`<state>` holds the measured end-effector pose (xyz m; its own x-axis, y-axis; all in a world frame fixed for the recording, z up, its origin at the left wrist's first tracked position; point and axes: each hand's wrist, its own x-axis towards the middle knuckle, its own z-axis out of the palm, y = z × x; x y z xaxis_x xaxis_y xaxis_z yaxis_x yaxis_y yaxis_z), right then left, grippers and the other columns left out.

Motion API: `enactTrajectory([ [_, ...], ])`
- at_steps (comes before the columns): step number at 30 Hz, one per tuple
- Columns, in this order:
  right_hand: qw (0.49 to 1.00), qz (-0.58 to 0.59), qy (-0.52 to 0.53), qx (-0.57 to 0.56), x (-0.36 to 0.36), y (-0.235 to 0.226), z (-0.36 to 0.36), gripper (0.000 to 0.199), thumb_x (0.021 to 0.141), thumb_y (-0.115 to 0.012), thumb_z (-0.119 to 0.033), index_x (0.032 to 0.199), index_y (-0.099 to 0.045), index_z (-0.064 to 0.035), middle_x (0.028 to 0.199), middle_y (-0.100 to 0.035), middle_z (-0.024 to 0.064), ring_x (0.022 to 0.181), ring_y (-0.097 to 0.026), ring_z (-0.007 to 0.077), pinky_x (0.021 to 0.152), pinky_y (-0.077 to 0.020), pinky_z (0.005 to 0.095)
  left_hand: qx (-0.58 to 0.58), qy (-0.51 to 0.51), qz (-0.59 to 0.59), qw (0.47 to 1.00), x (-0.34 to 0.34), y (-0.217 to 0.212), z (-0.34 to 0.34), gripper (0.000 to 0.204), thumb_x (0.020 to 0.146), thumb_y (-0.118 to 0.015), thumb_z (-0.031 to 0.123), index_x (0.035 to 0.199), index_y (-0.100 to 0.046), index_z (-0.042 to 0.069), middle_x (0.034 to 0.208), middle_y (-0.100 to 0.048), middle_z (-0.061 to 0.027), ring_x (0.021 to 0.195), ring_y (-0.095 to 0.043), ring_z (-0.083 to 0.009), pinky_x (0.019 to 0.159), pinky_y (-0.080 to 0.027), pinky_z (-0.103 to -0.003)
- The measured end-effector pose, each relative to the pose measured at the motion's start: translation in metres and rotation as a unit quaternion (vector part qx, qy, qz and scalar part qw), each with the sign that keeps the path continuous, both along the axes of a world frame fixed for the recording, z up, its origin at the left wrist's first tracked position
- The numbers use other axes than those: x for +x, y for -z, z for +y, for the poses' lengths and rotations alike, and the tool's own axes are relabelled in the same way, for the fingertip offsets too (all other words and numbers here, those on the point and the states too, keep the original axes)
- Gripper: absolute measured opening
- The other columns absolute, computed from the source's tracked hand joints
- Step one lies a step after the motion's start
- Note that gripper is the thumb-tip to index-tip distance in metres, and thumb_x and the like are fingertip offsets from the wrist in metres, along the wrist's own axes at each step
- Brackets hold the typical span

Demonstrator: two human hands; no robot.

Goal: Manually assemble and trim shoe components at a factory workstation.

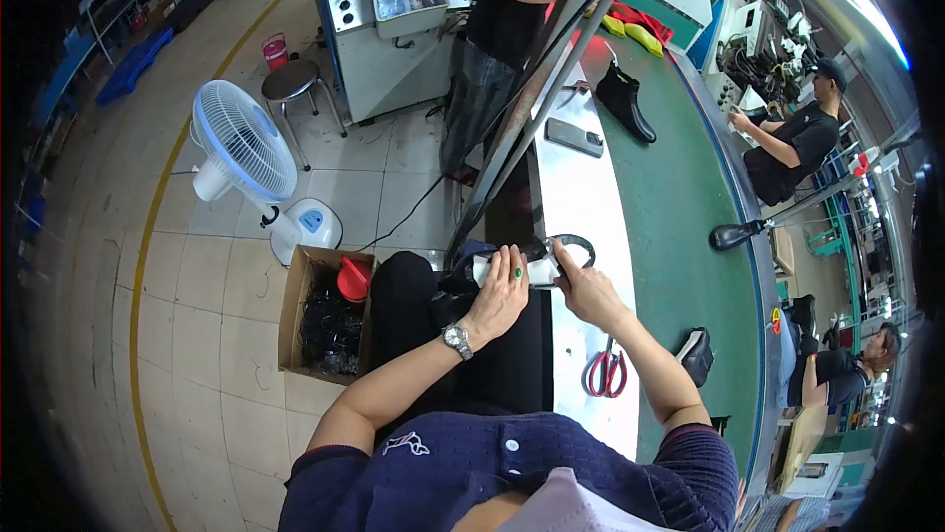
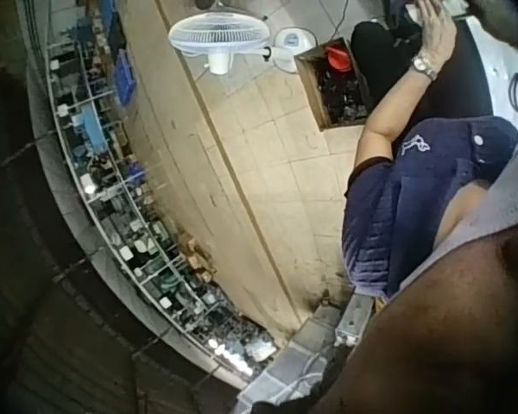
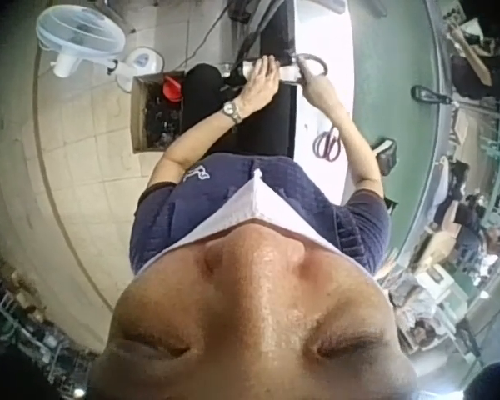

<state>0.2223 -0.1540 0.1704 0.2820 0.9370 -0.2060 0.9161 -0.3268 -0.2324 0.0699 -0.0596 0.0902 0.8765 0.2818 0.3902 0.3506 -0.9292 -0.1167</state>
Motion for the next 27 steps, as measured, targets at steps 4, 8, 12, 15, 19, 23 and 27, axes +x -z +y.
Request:
enactTrajectory([
  [4, 0.994, 0.02, 0.031, 0.099, -0.014, -0.031, 0.012, 0.075, 0.087, -0.058, -0.013, 0.15, -0.016, -0.0157, 0.074, -0.064, 0.0236, 0.069, -0.063, 0.0437, 0.063, -0.0486, 0.052, -0.052, 0.024, -0.067, 0.996, -0.007, 0.01, 0.003, 0.04, 0.086, -0.052, 0.008, 0.118, -0.051, -0.017, 0.125, -0.049, -0.0319, 0.123, -0.046, -0.0463, 0.11, -0.032, -0.048],
  [8, 0.999, 0.014, 0.03, 0.005, -0.019, 0.001, 0.01, 0.077, 0.085, -0.056, -0.009, 0.15, -0.015, -0.0147, 0.074, -0.064, 0.0259, 0.071, -0.064, 0.0434, 0.065, -0.0496, 0.0523, -0.062, 0.047, -0.07, 0.995, -0.006, 0.012, 0.004, 0.044, 0.085, -0.056, 0.008, 0.12, -0.047, -0.017, 0.12, -0.05, -0.029, 0.121, -0.046, -0.0467, 0.107, -0.035, -0.049],
  [12, 0.999, 0.016, -0.004, 0.035, -0.011, -0.017, 0.014, 0.078, 0.086, -0.056, -0.011, 0.15, -0.012, -0.0159, 0.073, -0.064, 0.0258, 0.07, -0.064, 0.0443, 0.065, -0.0495, 0.0533, -0.087, 0.059, -0.1, 0.989, -0.008, 0.017, 0.005, 0.045, 0.083, -0.061, 0.01, 0.118, -0.05, -0.017, 0.12, -0.05, -0.0284, 0.121, -0.046, -0.0463, 0.107, -0.035, -0.048],
  [15, 0.989, 0.053, 0.074, 0.12, -0.027, -0.019, 0.016, 0.075, 0.087, -0.055, -0.012, 0.15, -0.013, -0.0152, 0.072, -0.064, 0.0255, 0.07, -0.064, 0.0443, 0.065, -0.0495, 0.0532, -0.077, 0.042, -0.098, 0.991, -0.006, 0.017, 0.005, 0.05, 0.082, -0.064, 0.012, 0.12, -0.047, -0.016, 0.121, -0.05, -0.0272, 0.122, -0.046, -0.0452, 0.107, -0.035, -0.046],
  [19, 0.999, 0.009, 0.033, 0.014, -0.019, 0.011, 0.009, 0.072, 0.088, -0.054, -0.012, 0.149, -0.015, -0.0141, 0.073, -0.064, 0.026, 0.07, -0.064, 0.0438, 0.067, -0.0491, 0.0543, -0.197, 0.049, -0.105, 0.974, -0.009, 0.0, 0.012, 0.063, 0.076, -0.071, 0.014, 0.126, -0.042, -0.013, 0.117, -0.052, -0.0237, 0.114, -0.05, -0.0415, 0.102, -0.038, -0.045],
  [23, 1.0, 0.013, -0.002, 0.005, -0.013, -0.011, 0.013, 0.072, 0.087, -0.055, -0.012, 0.149, -0.019, -0.0141, 0.073, -0.065, 0.0241, 0.069, -0.064, 0.0439, 0.067, -0.0492, 0.0535, -0.172, -0.02, -0.025, 0.985, -0.026, -0.027, 0.025, 0.072, 0.067, -0.077, 0.018, 0.125, -0.046, -0.011, 0.114, -0.052, -0.0202, 0.111, -0.047, -0.0337, 0.097, -0.037, -0.04],
  [27, 0.978, 0.079, 0.073, 0.176, -0.031, -0.022, 0.016, 0.071, 0.088, -0.055, -0.013, 0.15, -0.019, -0.0151, 0.067, -0.063, 0.0241, 0.067, -0.063, 0.044, 0.064, -0.0487, 0.0536, -0.108, -0.008, -0.017, 0.994, -0.025, -0.007, 0.024, 0.068, 0.069, -0.074, 0.018, 0.125, -0.047, -0.012, 0.114, -0.051, -0.024, 0.107, -0.047, -0.0358, 0.099, -0.035, -0.043],
])
